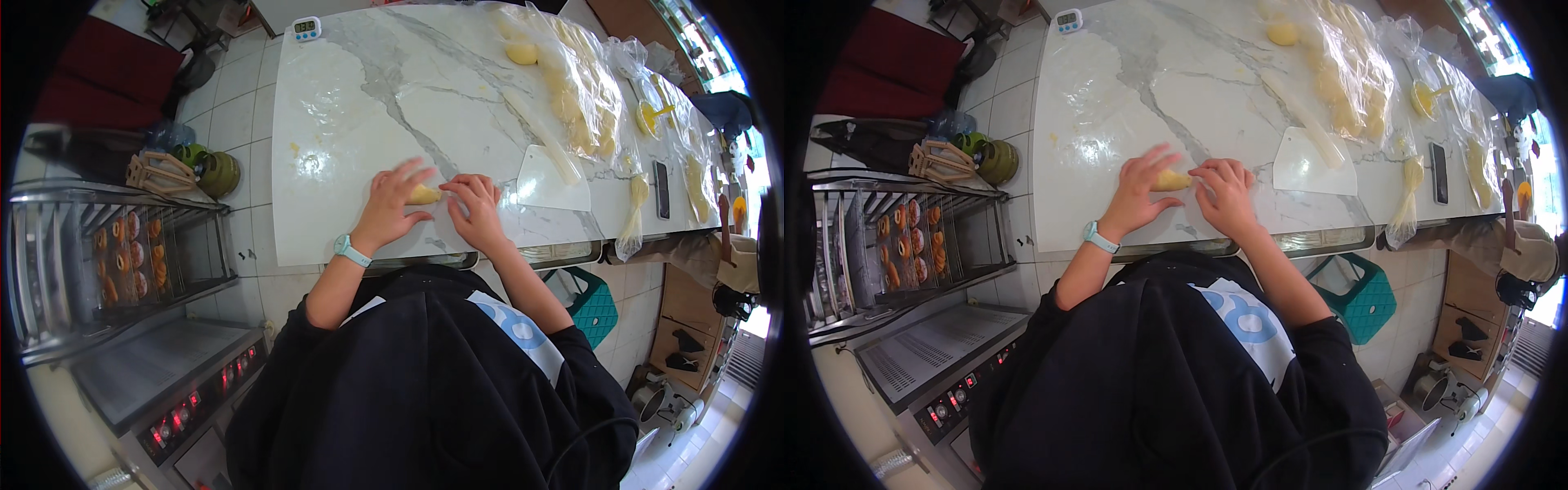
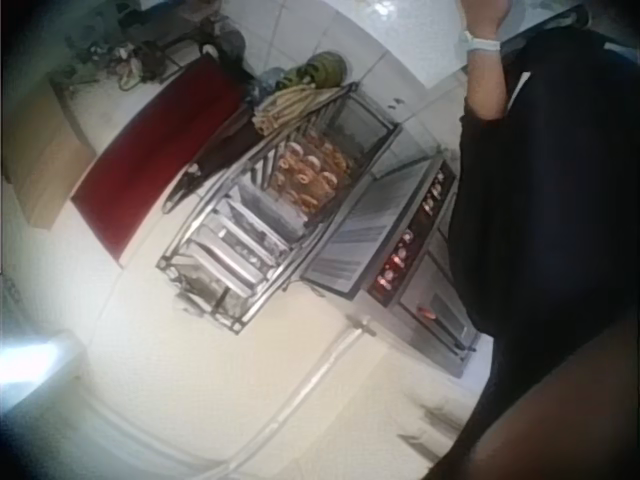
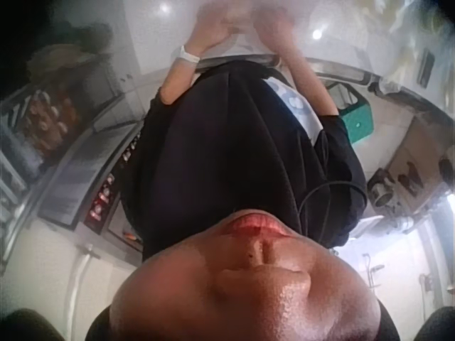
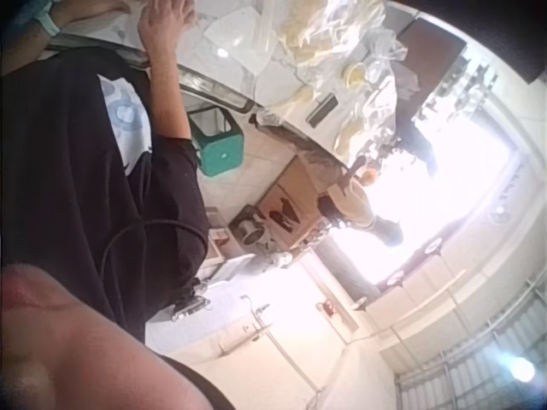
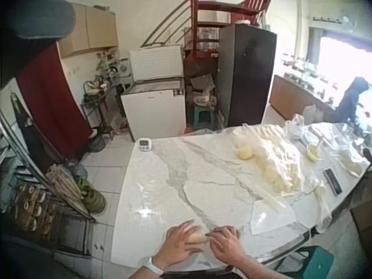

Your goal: The person shapes dough pieces into rolls by hand, arranges them onto a baking tray, rolls and flattens dough with a rolling pin, and handles baked bread on a cooling rack.

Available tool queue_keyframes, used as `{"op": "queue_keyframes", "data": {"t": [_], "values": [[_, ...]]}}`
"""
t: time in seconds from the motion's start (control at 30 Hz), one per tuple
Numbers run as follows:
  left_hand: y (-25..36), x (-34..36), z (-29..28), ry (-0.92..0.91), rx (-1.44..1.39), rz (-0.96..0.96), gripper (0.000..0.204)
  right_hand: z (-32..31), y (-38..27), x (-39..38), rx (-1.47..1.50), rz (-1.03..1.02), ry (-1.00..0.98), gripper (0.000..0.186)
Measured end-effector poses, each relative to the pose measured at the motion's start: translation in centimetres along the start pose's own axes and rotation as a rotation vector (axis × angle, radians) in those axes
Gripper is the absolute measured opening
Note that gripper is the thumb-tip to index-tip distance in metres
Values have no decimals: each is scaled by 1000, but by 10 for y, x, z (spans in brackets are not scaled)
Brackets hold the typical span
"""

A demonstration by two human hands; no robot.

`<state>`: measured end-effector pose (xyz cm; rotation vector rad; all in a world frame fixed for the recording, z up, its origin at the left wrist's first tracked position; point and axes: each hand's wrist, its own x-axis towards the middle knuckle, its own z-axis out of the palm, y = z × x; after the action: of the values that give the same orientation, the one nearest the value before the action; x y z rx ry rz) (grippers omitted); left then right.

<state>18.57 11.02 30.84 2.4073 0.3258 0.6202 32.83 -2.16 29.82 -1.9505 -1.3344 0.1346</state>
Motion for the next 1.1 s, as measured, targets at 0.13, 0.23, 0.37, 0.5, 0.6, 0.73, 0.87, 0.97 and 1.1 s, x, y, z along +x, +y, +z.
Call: {"op": "queue_keyframes", "data": {"t": [0.13, 0.23, 0.37, 0.5, 0.6, 0.73, 0.87, 0.97, 1.1], "values": [[-20, -10, -23, 169, -73, -211, 37, 4, 10, 2, 10, 5, -72, 9], [-41, -25, -36, 1, -23, -358, 27, 3, 18, 10, 57, -10, -143, 9], [-51, -24, -35, -23, 107, -290, 13, 0, 21, 16, 183, 8, -183, 9], [-57, -25, -25, 19, 125, -268, 10, 3, 17, 15, 110, -66, -200, 9], [-54, -27, -20, 113, -5, -241, 9, 3, 20, 12, 83, -58, -191, 9], [-51, -33, -18, 180, -5, -222, 7, 2, 12, 10, 113, -45, -145, 9], [-53, -28, -17, 109, 54, -218, 5, 7, 15, 15, 84, -1, -199, 7], [-56, -23, -19, 91, 80, -217, 5, 7, 9, 28, 149, 107, -201, 6], [-40, -8, -21, 199, 10, -277, 10, 10, 21, 42, 147, 135, -286, 8]]}}
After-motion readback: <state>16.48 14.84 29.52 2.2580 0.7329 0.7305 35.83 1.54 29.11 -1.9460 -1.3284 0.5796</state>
